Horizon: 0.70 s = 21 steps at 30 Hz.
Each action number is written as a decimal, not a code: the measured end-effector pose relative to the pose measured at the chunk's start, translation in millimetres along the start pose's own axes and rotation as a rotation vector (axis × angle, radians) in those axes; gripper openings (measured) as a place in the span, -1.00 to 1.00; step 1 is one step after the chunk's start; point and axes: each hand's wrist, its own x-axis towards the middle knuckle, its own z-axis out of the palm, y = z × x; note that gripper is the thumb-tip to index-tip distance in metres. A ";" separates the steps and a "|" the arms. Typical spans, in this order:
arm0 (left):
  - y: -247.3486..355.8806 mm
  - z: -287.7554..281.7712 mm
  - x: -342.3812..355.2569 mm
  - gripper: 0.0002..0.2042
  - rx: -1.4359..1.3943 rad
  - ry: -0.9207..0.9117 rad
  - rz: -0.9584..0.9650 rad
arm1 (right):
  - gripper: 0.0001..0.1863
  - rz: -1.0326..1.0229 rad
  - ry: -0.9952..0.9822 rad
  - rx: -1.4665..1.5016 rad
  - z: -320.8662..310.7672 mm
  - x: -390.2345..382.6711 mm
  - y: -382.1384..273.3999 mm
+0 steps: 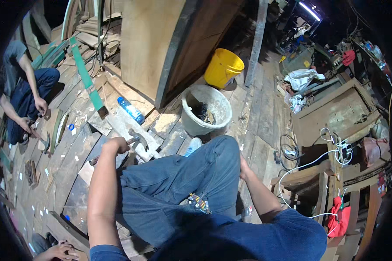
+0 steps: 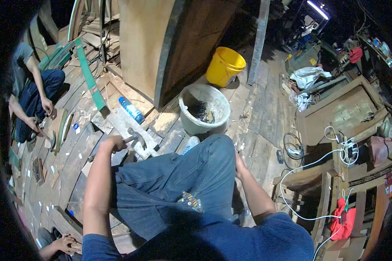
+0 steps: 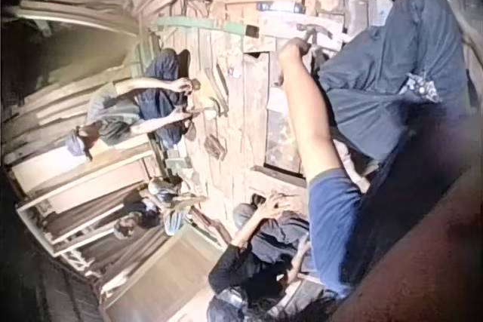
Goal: Using a hammer and small nails to assemble or repair wooden structures while sitting on a workshop floor.
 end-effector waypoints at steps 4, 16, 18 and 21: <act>7.4 -1.0 -7.0 -0.65 0.076 0.103 0.085 | -0.37 0.129 0.080 0.087 15.5 -43.7 24.8; -1.8 2.6 9.6 -0.56 0.148 0.108 0.162 | -0.29 -0.521 0.242 -0.093 25.6 -61.7 0.4; -8.5 5.4 22.8 -0.54 0.179 0.082 0.176 | -0.34 -0.300 0.520 -0.323 -7.7 -47.2 29.9; -1.2 0.6 18.5 -0.55 0.152 0.038 0.165 | -0.38 -0.012 0.487 -0.102 -15.9 -51.4 78.4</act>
